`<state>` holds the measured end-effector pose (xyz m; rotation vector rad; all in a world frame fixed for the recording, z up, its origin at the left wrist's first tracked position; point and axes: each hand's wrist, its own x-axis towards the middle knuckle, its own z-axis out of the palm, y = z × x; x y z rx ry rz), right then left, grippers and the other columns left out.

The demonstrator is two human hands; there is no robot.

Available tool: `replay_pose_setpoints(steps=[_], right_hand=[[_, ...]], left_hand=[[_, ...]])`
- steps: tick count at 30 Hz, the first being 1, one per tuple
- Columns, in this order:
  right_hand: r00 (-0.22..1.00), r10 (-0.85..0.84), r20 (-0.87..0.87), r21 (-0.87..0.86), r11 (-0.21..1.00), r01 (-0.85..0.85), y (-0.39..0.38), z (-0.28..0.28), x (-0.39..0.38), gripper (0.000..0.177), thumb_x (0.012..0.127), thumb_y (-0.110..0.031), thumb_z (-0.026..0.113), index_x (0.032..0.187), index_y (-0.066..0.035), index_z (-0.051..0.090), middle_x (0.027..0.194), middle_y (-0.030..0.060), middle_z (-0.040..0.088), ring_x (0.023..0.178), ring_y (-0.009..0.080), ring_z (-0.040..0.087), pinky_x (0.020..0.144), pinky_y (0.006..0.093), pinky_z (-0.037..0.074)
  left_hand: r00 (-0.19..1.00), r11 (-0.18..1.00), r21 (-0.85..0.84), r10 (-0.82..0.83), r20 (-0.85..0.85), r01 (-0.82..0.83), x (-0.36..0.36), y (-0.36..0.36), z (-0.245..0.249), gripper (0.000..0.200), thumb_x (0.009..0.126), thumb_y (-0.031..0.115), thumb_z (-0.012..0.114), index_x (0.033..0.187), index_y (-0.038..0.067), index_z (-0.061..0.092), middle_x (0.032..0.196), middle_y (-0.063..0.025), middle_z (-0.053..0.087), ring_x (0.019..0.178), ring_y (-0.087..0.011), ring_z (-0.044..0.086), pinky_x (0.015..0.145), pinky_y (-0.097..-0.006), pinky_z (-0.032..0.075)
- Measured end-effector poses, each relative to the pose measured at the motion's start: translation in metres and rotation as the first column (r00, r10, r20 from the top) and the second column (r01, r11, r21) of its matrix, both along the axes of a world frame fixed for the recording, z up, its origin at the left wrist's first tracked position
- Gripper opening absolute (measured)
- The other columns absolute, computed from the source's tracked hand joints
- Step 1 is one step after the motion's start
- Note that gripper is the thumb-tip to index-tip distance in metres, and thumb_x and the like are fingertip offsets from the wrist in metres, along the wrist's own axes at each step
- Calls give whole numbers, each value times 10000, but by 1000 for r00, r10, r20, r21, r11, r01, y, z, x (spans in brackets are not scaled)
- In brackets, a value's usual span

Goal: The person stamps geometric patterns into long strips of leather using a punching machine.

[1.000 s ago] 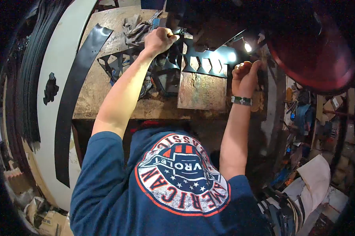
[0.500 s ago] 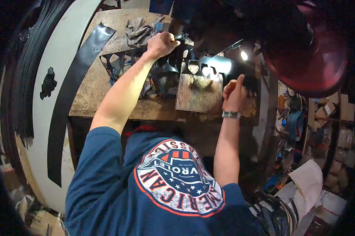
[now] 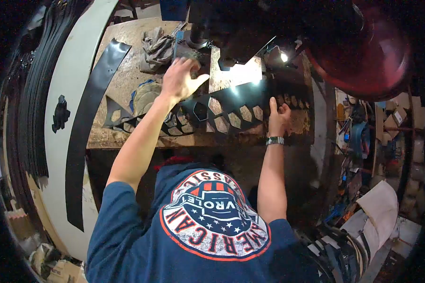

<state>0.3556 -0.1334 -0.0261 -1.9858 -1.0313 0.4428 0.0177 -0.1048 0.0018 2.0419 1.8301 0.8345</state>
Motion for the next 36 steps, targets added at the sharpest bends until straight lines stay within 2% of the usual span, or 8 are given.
replay_pose_setpoints(steps=[12, 14, 16, 17, 22, 31, 34, 36], right_hand=[[975, 87, -205, -165, 979, -122, 16, 2, 12, 954, 730, -529, 810, 1353, 97, 448, 1353, 245, 501, 1236, 325, 492, 1042, 437, 393], [981, 67, -181, -174, 980, -99, 15, -2, 19, 840, 723, -481, 829, 1278, 84, 550, 1289, 200, 581, 1150, 284, 558, 994, 409, 433], [841, 150, -519, -34, 980, -196, 10, 10, 9, 559, 815, -364, 777, 1156, 60, 648, 1147, 124, 668, 1010, 220, 614, 882, 377, 495], [714, 158, -682, -57, 962, -268, 10, 20, 6, 494, 854, -349, 743, 1139, 45, 656, 1124, 107, 675, 982, 209, 630, 854, 365, 512], [254, 59, -965, -71, 879, -472, 34, -11, 49, 443, 920, -375, 662, 1206, -40, 627, 1164, 106, 663, 1013, 251, 645, 873, 393, 536], [164, 96, -982, 19, 909, -417, 32, -39, 98, 426, 949, -302, 631, 1284, -42, 595, 1290, 86, 625, 1154, 258, 597, 1038, 402, 439], [373, -120, -920, -185, 972, -142, 31, -27, 84, 388, 964, -309, 617, 1303, -124, 579, 1092, 60, 677, 734, 173, 605, 815, 358, 552], [424, -183, -887, -225, 973, -50, 31, -20, 71, 384, 978, -326, 595, 1328, -170, 561, 1032, 56, 691, 588, 133, 581, 737, 333, 580]], left_hand=[[997, 984, 159, -72, -22, 74, 43, 76, -38, 730, 649, 672, 740, 1249, 267, 649, 1298, -87, 573, 1334, -329, 373, 1083, -536, 295], [520, 971, 164, -231, 822, 173, 66, 89, -63, 414, 696, 422, 769, 997, 147, 696, 980, -105, 642, 928, -293, 558, 803, -434, 458], [663, 983, 175, -169, 729, 57, 33, 83, -43, 162, 754, 205, 724, 830, 66, 691, 829, -146, 671, 729, -311, 643, 660, -408, 529], [981, 984, 165, 34, 192, -66, 18, 57, -16, 70, 788, 114, 665, 789, 45, 663, 837, -178, 666, 732, -348, 635, 657, -433, 519], [703, 915, -11, 318, 637, -404, -103, -38, 3, 212, 799, 240, 738, 863, 42, 696, 818, -146, 693, 779, -300, 676, 703, -389, 520], [361, 471, -132, 801, 477, -872, -482, -170, -56, 248, 816, 251, 753, 894, 16, 732, 779, -75, 725, 665, -140, 658, 643, -299, 526], [230, 232, 266, 972, -37, -936, -497, -164, -80, 426, 760, 406, 758, 1000, 55, 732, 885, -124, 725, 810, -304, 678, 790, -410, 526], [418, 400, 124, 887, 196, -908, -452, -144, -57, 414, 758, 404, 757, 970, 52, 709, 953, -148, 704, 885, -327, 662, 826, -413, 504]])
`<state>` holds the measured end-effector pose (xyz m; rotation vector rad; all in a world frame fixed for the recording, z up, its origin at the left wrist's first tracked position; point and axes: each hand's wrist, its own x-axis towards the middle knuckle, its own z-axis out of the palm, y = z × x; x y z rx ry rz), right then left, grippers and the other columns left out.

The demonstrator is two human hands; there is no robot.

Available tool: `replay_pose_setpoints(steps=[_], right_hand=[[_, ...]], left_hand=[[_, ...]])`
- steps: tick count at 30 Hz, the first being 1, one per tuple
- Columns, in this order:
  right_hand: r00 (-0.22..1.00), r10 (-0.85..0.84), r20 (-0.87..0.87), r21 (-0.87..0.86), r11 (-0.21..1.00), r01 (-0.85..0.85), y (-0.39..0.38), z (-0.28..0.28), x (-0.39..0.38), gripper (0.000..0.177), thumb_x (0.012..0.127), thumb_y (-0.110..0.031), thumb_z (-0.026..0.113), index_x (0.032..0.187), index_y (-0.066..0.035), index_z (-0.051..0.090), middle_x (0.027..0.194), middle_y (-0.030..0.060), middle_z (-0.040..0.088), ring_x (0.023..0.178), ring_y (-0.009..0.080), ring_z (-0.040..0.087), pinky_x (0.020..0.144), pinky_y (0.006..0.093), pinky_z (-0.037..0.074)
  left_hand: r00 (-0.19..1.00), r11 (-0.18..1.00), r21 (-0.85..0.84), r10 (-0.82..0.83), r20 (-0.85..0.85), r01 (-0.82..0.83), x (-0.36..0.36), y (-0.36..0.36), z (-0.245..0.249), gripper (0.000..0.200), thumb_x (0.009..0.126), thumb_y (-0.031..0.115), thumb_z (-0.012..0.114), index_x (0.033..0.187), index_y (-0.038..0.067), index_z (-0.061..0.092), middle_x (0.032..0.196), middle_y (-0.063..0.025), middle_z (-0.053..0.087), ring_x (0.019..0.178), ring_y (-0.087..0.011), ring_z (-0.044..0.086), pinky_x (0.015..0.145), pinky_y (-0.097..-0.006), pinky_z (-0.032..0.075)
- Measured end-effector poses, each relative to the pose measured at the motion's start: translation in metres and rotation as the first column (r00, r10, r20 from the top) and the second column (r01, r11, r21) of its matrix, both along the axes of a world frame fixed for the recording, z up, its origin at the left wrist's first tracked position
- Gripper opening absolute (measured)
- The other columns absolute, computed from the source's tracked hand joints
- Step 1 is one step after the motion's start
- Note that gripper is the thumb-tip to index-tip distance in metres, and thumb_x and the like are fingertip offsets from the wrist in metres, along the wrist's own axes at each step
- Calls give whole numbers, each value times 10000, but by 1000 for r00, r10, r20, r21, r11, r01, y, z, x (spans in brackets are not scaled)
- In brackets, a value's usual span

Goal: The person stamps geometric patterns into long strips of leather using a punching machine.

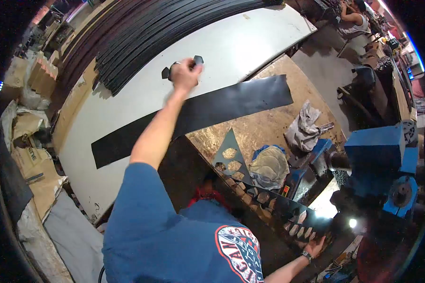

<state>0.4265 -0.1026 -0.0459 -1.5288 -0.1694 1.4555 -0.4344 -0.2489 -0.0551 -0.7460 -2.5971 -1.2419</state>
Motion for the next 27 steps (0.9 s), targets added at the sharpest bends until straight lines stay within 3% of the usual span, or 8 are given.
replay_pose_setpoints(steps=[6, 8, 10, 11, 15, 17, 20, 27], right_hand=[[974, 172, -150, 216, 967, -138, -11, 8, -10, 450, 981, -316, 582, 1370, -98, 518, 1247, 84, 624, 895, 215, 620, 869, 371, 540], [785, 485, -387, 413, 852, -323, -1, -23, 39, 492, 959, -266, 624, 1390, -66, 499, 1370, 107, 561, 1161, 258, 573, 984, 391, 486], [949, 206, -238, 373, 922, -107, -3, -31, 40, 487, 974, -216, 591, 1418, -67, 461, 1382, 109, 551, 1180, 252, 562, 977, 372, 489], [941, 244, 234, 540, 772, -335, 2, -47, 47, 450, 972, -213, 590, 1378, -47, 491, 1338, 113, 576, 1146, 242, 577, 966, 359, 486], [986, 52, 160, 242, 966, -91, -10, 2, -29, 359, 964, -282, 617, 1256, -74, 590, 1074, 66, 598, 851, 176, 559, 803, 253, 466], [953, 213, -216, 436, 894, -101, -5, -23, -9, 281, 952, -287, 648, 1120, -63, 631, 962, 20, 639, 737, 101, 567, 659, 234, 477], [951, 147, -270, 368, 929, -39, -6, -2, -22, 146, 911, -128, 681, 1046, -90, 637, 930, 47, 709, 738, 167, 667, 615, 310, 550], [998, 52, 45, 437, 897, -66, -12, 18, -66, 152, 891, -113, 702, 1026, -57, 658, 945, 58, 721, 815, 154, 660, 699, 283, 510]], left_hand=[[516, 502, 236, -856, 0, 832, 321, 14, 49, 561, 755, 466, 775, 1096, 40, 643, 1074, -166, 635, 1024, -357, 602, 914, -450, 466], [614, 607, 99, -786, -69, 788, 391, 10, 45, 625, 742, 534, 755, 1116, 49, 629, 1083, -147, 630, 1068, -353, 583, 956, -451, 437], [602, 600, 48, -797, -52, 799, 423, 13, 40, 657, 717, 553, 753, 1124, 54, 625, 1084, -133, 628, 1092, -356, 567, 988, -458, 411], [509, 512, 41, -858, 70, 858, 430, 14, 37, 613, 725, 529, 748, 1105, 62, 630, 1074, -135, 633, 1075, -364, 576, 964, -472, 426], [406, 459, 81, -845, 348, 885, 442, 29, 26, 417, 795, 287, 768, 1094, 30, 632, 996, -162, 682, 908, -370, 664, 737, -408, 529], [279, 322, 106, -912, 301, 941, 434, 42, 30, 345, 792, 280, 784, 994, 17, 687, 910, -175, 692, 800, -307, 688, 692, -377, 524], [253, 274, -8, -876, 411, 962, 417, 62, 85, 332, 799, 297, 791, 944, 10, 706, 828, -157, 699, 716, -224, 662, 669, -335, 506], [275, 214, -180, -832, 481, 960, 389, 133, 98, 536, 772, 400, 799, 1043, -44, 669, 922, -171, 711, 877, -197, 658, 788, -356, 499]])
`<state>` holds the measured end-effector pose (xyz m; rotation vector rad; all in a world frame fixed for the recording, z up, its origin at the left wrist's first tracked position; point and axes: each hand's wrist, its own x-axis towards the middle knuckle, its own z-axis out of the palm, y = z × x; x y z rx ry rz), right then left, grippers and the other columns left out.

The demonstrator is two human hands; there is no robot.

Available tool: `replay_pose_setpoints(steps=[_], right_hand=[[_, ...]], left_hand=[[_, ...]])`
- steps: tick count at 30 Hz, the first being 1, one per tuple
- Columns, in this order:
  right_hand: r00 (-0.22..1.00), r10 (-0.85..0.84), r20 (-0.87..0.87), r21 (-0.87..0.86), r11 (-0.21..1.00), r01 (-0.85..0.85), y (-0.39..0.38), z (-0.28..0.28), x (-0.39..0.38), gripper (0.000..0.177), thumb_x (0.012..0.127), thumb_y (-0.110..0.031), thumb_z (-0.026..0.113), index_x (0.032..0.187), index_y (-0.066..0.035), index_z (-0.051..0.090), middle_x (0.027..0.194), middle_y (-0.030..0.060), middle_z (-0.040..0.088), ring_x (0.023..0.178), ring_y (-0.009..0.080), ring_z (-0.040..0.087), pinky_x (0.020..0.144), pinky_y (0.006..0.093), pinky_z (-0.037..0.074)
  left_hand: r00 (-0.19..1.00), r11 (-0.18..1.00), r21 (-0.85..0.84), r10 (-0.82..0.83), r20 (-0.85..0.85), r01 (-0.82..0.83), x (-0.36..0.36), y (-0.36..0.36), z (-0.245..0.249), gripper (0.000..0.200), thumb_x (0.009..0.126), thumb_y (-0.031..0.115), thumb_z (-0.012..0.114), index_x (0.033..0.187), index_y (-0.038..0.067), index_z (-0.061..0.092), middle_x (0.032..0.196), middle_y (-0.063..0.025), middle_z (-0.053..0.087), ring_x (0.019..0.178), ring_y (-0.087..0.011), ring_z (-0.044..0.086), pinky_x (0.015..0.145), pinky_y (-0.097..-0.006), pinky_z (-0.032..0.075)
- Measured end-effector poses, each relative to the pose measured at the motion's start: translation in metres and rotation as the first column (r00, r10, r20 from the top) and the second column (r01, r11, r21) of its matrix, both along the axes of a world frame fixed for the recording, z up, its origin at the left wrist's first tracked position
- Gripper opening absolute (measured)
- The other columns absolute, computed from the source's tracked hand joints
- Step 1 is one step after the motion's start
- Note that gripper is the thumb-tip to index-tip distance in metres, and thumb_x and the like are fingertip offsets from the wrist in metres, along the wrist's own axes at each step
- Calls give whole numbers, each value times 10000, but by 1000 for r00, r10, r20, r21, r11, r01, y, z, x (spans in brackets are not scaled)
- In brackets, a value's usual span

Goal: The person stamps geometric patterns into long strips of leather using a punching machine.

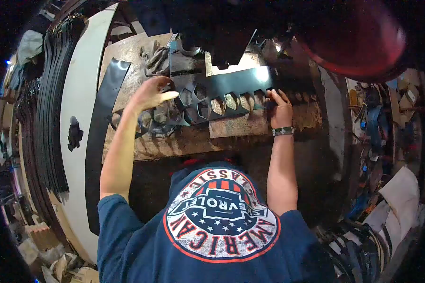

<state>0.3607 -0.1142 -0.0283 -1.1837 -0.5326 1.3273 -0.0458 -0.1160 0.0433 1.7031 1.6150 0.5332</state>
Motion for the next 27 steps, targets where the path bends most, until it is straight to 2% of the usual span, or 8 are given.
replay_pose_setpoints(steps=[2, 5, 9, 13, 16, 17, 22, 27], right_hand=[[992, -44, 121, 10, 999, 43, 3, -5, -2, 128, 892, -128, 712, 1003, -71, 683, 935, 42, 720, 810, 133, 638, 717, 271, 494], [996, -90, -18, -44, 995, 89, 5, -8, -5, 169, 870, -182, 737, 980, -57, 708, 919, 50, 722, 842, 150, 658, 784, 312, 496], [996, -48, -82, -93, 995, 40, 12, -9, -6, 149, 869, -178, 734, 942, -49, 715, 894, 51, 711, 791, 146, 641, 733, 312, 509], [994, -106, 27, -18, 994, 106, 24, -24, -1, 122, 863, -148, 720, 919, -40, 708, 868, 62, 705, 754, 145, 629, 705, 302, 510], [982, -167, 89, -39, 985, 171, 37, -27, 3, 104, 853, -120, 712, 901, -29, 700, 855, 70, 703, 748, 146, 627, 690, 288, 506], [977, -184, 107, -51, 980, 191, 40, -23, 4, 100, 849, -112, 710, 894, -24, 697, 853, 72, 703, 749, 146, 628, 684, 283, 505], [972, -203, 117, -39, 977, 208, 68, -8, -4, 88, 826, -83, 727, 844, -4, 693, 801, 94, 704, 668, 159, 630, 638, 275, 500], [961, -165, 224, -8, 985, 171, 80, 17, -12, 118, 807, -101, 742, 846, -1, 695, 778, 99, 708, 637, 147, 639, 573, 271, 494]], left_hand=[[990, 993, 95, 76, -120, -65, 20, 4, -13, 588, 757, 460, 797, 1062, -21, 649, 1040, -199, 675, 972, -277, 646, 847, -405, 498], [924, 859, 474, 322, -206, -194, 51, -8, -26, 577, 741, 496, 798, 1036, 22, 650, 1065, -204, 640, 968, -350, 623, 836, -446, 500], [927, 750, 649, 324, -191, -128, 66, -9, -58, 435, 722, 395, 829, 957, 64, 671, 1046, -147, 590, 1046, -359, 523, 904, -459, 446], [961, 837, 532, 238, -139, -130, 58, 3, -51, 366, 730, 363, 823, 828, 35, 695, 1077, -135, 611, 1082, -346, 494, 974, -439, 388], [991, 982, 148, 108, 82, -120, 51, 47, -38, 296, 811, 301, 770, 893, 21, 717, 883, -165, 713, 861, -264, 656, 797, -371, 491], [992, 950, 306, 27, 121, -63, 45, 67, -61, 301, 824, 297, 764, 913, 13, 720, 806, -148, 716, 711, -246, 673, 685, -353, 505], [986, 942, 319, 57, 155, -104, 38, 90, -47, 328, 829, 310, 773, 900, -7, 724, 760, -97, 704, 669, -180, 633, 634, -328, 481], [950, 973, 159, 118, 288, -169, 26, 98, -40, 310, 845, 328, 771, 857, 20, 736, 666, 17, 627, 618, -57, 519, 557, -235, 401]])
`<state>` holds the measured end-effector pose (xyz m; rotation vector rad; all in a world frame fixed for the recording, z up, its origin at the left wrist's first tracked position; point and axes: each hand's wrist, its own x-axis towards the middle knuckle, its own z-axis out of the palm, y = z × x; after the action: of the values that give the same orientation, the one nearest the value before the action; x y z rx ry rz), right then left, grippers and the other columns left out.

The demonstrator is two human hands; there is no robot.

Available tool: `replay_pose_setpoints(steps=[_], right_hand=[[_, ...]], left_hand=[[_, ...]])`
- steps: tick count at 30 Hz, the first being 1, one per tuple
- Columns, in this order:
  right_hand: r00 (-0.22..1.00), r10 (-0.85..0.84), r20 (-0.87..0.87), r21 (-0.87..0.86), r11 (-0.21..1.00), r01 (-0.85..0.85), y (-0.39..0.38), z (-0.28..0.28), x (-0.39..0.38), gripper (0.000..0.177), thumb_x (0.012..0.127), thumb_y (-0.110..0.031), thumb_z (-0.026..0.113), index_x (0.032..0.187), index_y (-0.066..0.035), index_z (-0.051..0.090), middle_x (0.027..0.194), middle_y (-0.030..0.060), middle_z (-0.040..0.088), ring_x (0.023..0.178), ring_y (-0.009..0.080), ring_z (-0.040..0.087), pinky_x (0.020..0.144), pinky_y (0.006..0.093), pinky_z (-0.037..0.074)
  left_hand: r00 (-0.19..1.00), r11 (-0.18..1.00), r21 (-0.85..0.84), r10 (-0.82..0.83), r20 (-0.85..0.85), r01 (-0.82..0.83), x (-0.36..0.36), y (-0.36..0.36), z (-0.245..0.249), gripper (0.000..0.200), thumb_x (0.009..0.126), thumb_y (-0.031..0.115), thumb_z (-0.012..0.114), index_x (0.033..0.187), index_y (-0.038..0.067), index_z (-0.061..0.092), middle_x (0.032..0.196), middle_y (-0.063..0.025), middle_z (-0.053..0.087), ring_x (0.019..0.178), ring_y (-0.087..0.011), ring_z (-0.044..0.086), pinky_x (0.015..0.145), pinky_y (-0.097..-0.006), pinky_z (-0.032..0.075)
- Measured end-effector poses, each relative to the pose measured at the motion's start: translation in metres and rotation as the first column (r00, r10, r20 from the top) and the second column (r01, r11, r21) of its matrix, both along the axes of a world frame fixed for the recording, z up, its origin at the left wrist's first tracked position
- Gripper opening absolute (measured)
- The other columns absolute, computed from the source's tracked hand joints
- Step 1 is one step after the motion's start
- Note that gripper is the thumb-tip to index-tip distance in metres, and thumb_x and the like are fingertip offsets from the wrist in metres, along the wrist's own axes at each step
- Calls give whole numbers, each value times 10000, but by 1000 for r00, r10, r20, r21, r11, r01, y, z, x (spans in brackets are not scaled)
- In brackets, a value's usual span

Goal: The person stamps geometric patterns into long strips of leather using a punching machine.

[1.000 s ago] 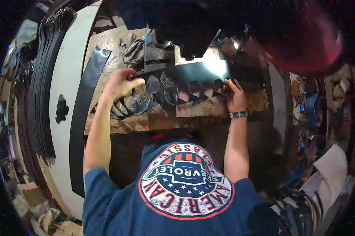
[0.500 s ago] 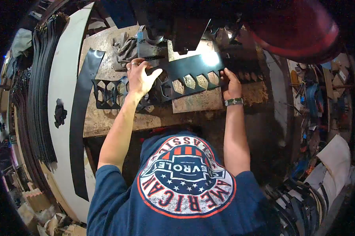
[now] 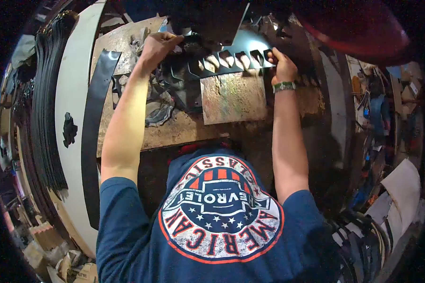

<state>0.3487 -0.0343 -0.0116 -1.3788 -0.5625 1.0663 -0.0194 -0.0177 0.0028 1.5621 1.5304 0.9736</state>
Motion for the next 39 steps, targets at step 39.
replay_pose_setpoints(steps=[39], right_hand=[[853, 32, 521, 233, 956, -179, -79, 46, 10, 425, 991, -393, 557, 1146, 1, 598, 1063, 146, 697, 886, 180, 668, 749, 282, 525]], left_hand=[[951, 978, 175, 161, -264, -117, 21, -12, -36, 308, 862, 346, 702, 983, 66, 742, 930, -152, 727, 874, -274, 699, 793, -356, 518]])
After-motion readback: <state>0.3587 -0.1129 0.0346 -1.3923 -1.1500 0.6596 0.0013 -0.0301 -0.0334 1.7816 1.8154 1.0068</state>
